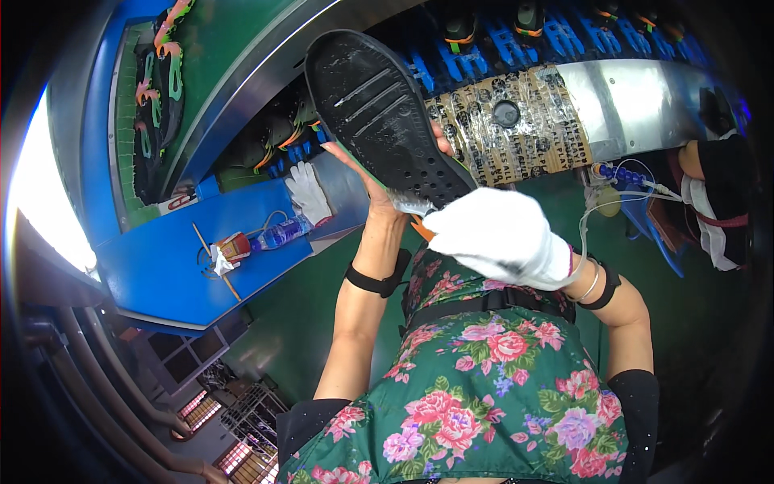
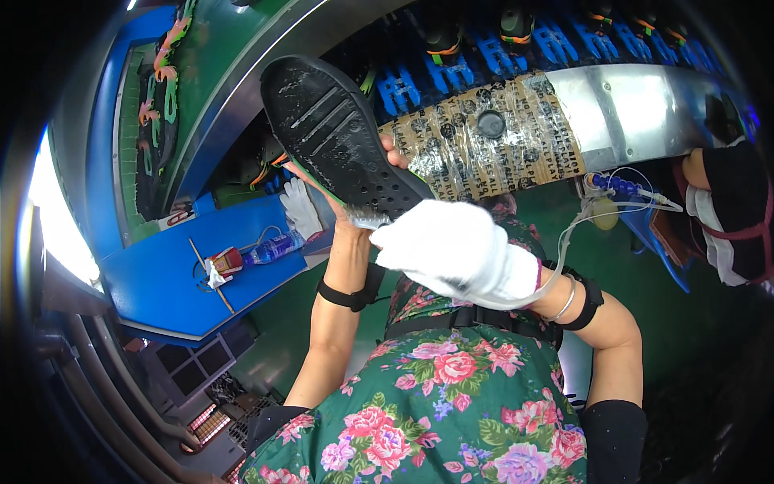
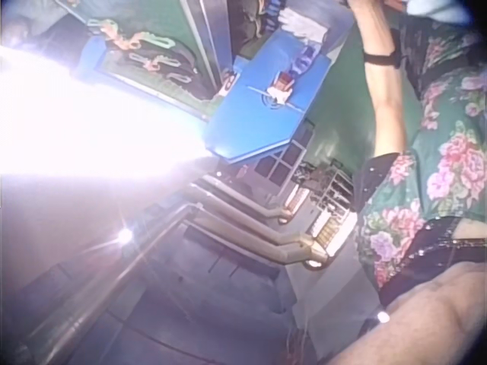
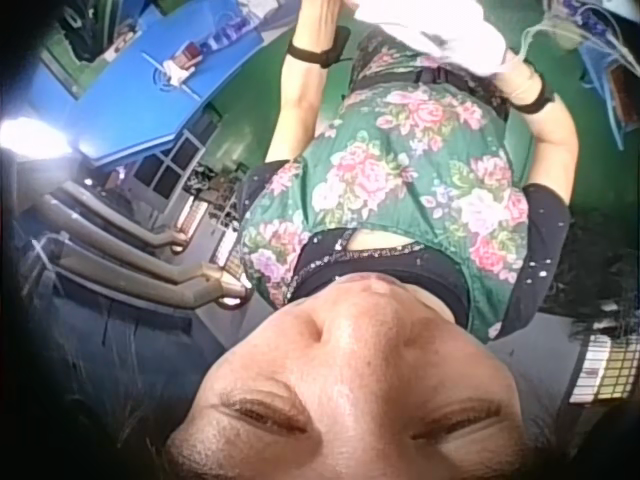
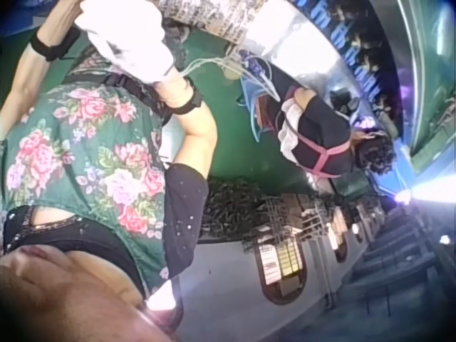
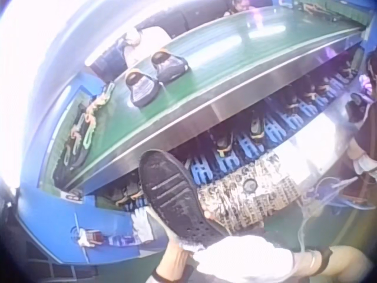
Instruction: Applying a liquid substance, likely adhesive or primer, to the sole and edges of a shoe using a small brush-like tool on an assembly line.
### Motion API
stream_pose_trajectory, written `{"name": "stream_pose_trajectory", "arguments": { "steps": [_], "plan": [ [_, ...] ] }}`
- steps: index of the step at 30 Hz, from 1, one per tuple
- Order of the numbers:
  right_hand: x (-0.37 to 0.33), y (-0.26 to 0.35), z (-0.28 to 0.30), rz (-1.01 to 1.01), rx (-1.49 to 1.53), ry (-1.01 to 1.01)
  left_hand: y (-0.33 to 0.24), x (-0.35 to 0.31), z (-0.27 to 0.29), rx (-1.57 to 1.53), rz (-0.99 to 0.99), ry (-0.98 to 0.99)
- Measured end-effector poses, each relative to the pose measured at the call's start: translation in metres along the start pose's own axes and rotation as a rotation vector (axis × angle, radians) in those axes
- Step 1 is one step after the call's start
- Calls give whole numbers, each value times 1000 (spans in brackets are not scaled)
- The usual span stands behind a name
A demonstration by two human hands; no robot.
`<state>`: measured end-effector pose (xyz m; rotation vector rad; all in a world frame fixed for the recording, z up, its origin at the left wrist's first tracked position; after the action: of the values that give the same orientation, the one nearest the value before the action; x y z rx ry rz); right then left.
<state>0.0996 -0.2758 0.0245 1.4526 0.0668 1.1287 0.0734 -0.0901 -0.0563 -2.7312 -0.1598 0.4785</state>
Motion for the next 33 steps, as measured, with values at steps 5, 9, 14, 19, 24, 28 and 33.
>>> {"name": "stream_pose_trajectory", "arguments": {
  "steps": [5, 9, 14, 19, 24, 28, 33],
  "plan": [
    [-2, 1, 6, 34, -129, 14, -9, 5, -4, 61, -63, -10],
    [-4, 3, 5, -3, -5, -5, -13, 8, -9, 7, -67, 91],
    [-6, 0, 17, -139, 23, -145, -26, 12, -10, 28, -77, 209],
    [-13, 1, 10, -142, 80, -126, -27, 16, -18, 74, -123, 260],
    [-18, -9, 19, -289, 159, -205, -28, 20, -23, 50, -141, 246],
    [-22, -8, 16, -293, 171, -173, -33, 22, -18, 145, -105, 358],
    [-21, -3, 21, -227, 118, -142, -32, 24, -21, 131, -86, 356]
  ]
}}
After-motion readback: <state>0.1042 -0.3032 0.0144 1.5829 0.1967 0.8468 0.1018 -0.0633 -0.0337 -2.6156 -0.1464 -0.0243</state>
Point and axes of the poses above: each hand's wrist, its own x-axis towards the middle knuckle, its own z-axis out of the back of the hand, y = z × x, the point moved 4 cm from there along x, towards the middle knuckle, and after that the axes turned 7 degrees about -y, right-handed, at the moved point
